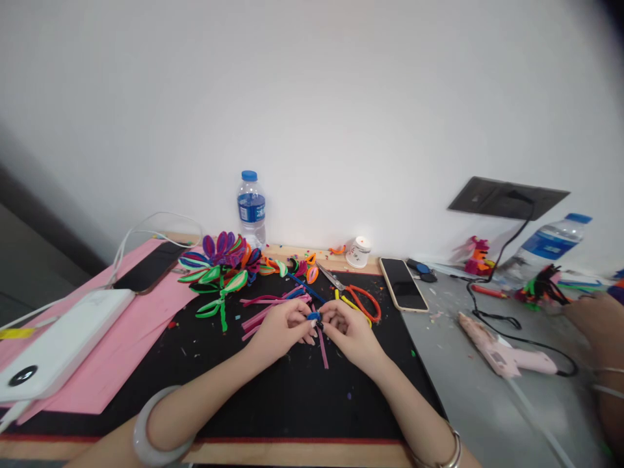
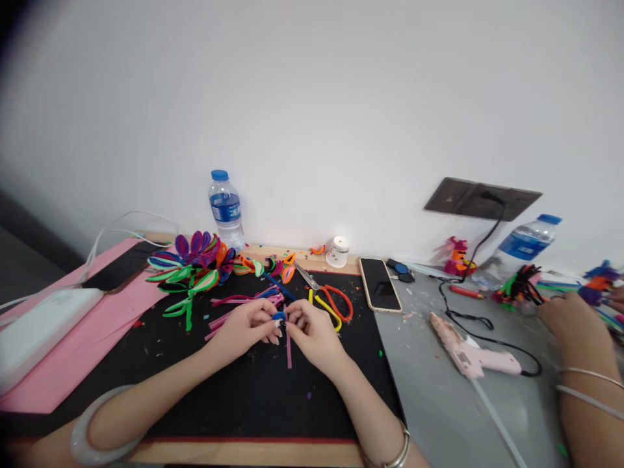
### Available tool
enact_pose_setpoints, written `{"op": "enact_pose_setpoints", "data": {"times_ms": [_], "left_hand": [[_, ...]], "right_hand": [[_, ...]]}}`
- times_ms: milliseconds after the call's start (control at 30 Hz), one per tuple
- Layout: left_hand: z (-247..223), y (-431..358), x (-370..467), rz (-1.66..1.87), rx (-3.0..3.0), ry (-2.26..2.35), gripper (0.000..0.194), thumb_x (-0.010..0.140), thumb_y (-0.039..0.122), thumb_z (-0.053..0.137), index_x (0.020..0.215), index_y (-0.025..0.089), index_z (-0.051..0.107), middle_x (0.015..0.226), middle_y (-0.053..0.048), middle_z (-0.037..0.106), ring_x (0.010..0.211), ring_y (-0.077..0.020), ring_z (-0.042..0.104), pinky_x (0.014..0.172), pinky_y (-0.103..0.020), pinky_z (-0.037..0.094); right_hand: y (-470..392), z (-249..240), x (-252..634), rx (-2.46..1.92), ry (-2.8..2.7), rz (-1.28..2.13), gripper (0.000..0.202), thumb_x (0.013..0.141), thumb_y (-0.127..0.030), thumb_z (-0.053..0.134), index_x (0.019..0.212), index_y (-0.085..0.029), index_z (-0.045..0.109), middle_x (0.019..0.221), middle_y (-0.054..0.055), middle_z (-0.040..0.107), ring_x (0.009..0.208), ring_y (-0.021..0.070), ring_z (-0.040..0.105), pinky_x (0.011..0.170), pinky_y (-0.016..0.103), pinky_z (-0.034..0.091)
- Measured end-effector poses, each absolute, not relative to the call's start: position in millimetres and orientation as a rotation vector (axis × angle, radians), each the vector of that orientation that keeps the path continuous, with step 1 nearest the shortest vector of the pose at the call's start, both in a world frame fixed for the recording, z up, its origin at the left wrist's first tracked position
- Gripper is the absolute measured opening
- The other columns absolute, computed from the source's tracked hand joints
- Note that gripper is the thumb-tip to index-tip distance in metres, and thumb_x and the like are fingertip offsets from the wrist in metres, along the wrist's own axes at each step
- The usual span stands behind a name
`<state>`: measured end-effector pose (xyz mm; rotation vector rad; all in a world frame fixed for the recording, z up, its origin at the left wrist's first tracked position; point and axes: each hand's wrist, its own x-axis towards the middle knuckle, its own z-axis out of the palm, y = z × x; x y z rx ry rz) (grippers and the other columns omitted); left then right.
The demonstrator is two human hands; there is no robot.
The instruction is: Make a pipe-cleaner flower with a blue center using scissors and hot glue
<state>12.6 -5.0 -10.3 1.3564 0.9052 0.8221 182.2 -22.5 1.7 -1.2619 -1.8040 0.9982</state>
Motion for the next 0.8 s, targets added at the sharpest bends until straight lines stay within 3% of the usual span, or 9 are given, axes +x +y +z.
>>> {"op": "enact_pose_setpoints", "data": {"times_ms": [233, 400, 600, 800], "left_hand": [[-10.0, -5.9, 12.4, 0.837, 1.357, 0.823, 0.024, 0.069, 0.028, 0.063, 0.082, 0.015, 0.048, 0.066, -0.002, 0.063, 0.062, -0.0164, 0.064, 0.062, -0.029, 0.050], [-4.3, -1.4, 9.0, 0.754, 1.192, 0.794, 0.027, 0.072, 0.038, 0.058, 0.086, 0.016, 0.051, 0.079, -0.005, 0.066, 0.068, -0.0154, 0.064, 0.061, -0.025, 0.047], [-6.0, -1.5, 8.9, 0.717, 1.112, 0.787, 0.027, 0.067, 0.033, 0.066, 0.080, 0.015, 0.051, 0.068, -0.001, 0.060, 0.062, -0.0110, 0.059, 0.058, -0.021, 0.045], [-3.9, -2.3, 8.6, 0.828, 1.071, 0.743, 0.033, 0.071, 0.026, 0.061, 0.101, 0.019, 0.051, 0.073, 0.001, 0.055, 0.060, -0.0080, 0.053, 0.058, -0.021, 0.043]], "right_hand": [[-22.3, 0.1, 182.2, -1.271, -1.863, 0.915, 0.013, 0.076, -0.012, 0.047, 0.084, -0.019, 0.053, 0.066, -0.003, 0.052, 0.054, 0.0082, 0.046, 0.049, 0.018, 0.036], [-21.3, -0.7, 184.5, -1.248, -1.848, 0.842, 0.019, 0.074, -0.007, 0.045, 0.084, -0.019, 0.056, 0.069, -0.001, 0.053, 0.055, 0.0088, 0.045, 0.049, 0.019, 0.036], [-21.5, -0.6, 182.8, -1.221, -1.794, 0.915, 0.016, 0.073, -0.011, 0.048, 0.083, -0.019, 0.057, 0.069, 0.000, 0.054, 0.057, 0.0106, 0.048, 0.051, 0.021, 0.038], [-20.1, 0.0, 183.2, -1.274, -1.716, 0.915, 0.018, 0.071, -0.013, 0.050, 0.087, -0.019, 0.055, 0.074, 0.001, 0.057, 0.058, 0.0107, 0.050, 0.049, 0.021, 0.038]]}}
